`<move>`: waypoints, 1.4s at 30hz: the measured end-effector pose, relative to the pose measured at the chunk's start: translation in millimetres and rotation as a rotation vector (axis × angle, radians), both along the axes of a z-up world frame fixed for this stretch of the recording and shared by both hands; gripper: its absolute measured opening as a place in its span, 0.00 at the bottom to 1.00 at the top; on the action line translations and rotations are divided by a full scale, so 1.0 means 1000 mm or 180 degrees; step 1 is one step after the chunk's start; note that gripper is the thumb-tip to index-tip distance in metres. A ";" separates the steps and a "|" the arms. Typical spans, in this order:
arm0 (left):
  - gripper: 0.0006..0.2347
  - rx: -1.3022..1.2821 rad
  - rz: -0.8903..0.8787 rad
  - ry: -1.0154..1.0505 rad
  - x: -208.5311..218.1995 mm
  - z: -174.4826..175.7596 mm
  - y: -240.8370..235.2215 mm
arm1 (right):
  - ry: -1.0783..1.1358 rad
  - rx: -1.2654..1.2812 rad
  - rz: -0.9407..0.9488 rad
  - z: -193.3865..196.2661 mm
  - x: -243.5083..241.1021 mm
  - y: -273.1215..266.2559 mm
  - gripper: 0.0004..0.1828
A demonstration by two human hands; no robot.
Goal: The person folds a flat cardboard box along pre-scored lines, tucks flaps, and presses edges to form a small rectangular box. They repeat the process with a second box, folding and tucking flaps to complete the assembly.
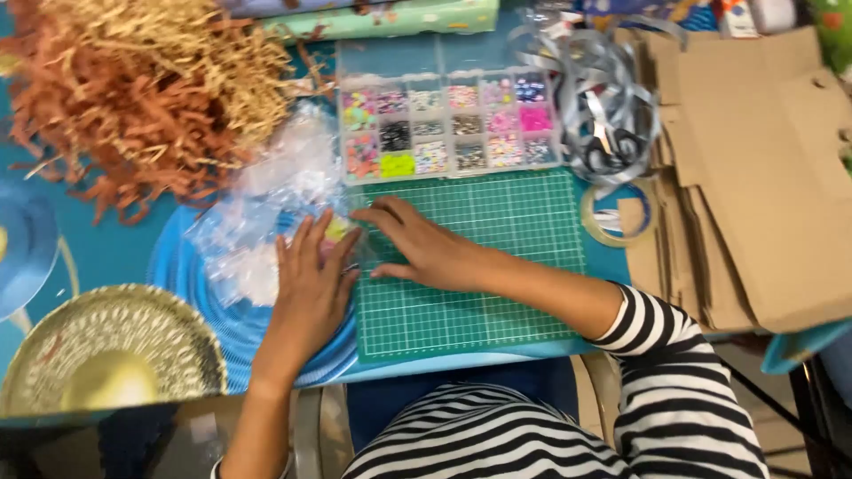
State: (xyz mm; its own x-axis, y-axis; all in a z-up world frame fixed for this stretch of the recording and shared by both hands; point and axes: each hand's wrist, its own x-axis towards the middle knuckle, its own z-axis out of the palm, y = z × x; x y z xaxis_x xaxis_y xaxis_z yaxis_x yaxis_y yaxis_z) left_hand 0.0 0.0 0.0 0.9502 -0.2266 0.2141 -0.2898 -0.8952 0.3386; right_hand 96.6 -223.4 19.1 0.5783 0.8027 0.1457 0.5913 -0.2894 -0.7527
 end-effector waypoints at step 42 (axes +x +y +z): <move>0.21 0.1013 -0.0078 -0.0961 -0.010 0.005 -0.038 | 0.0783 0.1340 -0.4455 0.081 -0.050 -0.319 0.15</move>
State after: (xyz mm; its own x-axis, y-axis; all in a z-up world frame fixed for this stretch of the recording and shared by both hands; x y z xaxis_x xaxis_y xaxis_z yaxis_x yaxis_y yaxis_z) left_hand -9.5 -38.3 4.9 0.8492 -0.3480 0.3972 -0.3560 -0.9328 -0.0560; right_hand 46.7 -542.3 100.0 0.8717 -0.4899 0.0069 -0.1291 -0.2432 -0.9613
